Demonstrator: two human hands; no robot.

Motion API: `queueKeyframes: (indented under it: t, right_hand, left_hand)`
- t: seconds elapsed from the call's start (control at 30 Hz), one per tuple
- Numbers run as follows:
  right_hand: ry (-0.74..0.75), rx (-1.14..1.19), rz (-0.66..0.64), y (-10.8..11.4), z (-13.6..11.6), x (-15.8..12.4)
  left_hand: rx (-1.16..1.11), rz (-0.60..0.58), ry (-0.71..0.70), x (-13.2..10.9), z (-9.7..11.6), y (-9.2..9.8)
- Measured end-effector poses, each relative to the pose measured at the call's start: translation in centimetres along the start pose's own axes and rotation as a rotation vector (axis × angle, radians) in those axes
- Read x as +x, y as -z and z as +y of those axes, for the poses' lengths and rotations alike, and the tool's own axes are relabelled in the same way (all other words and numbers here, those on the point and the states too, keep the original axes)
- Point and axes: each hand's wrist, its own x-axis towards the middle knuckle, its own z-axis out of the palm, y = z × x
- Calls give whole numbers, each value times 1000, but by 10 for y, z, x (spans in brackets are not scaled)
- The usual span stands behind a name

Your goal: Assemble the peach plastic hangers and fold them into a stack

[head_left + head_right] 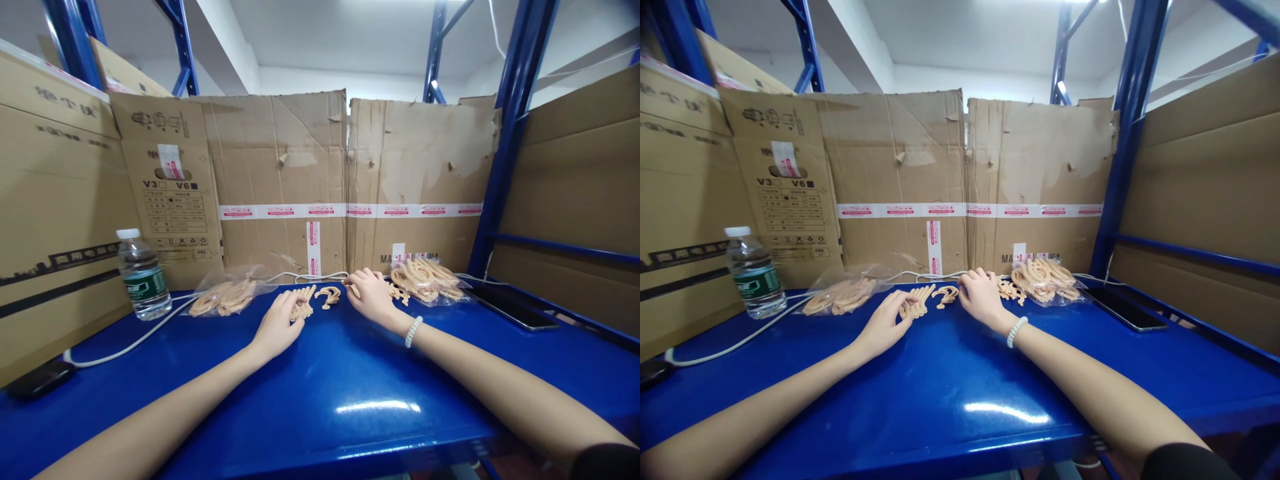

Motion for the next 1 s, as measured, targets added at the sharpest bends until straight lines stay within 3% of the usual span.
queueKeyframes:
  t: [0.2,0.37,0.47,0.6,0.73,1.0]
  right_hand:
    - [16,193,-136,-8,0,-1]
    - [48,156,-238,-9,-13,-9]
    - [54,83,-316,-11,-19,-15]
    - [75,26,-333,-15,-21,-19]
    - [188,90,-334,-17,-18,-18]
    - [311,87,-362,-21,-15,-19]
  left_hand:
    - [79,-109,92,4,-22,2]
    - [66,-63,25,4,-8,10]
    - [76,-101,1,2,-2,10]
    - [106,-143,39,-3,-9,1]
    - [129,-112,64,-3,-20,-8]
    - [130,-127,168,-1,-29,-11]
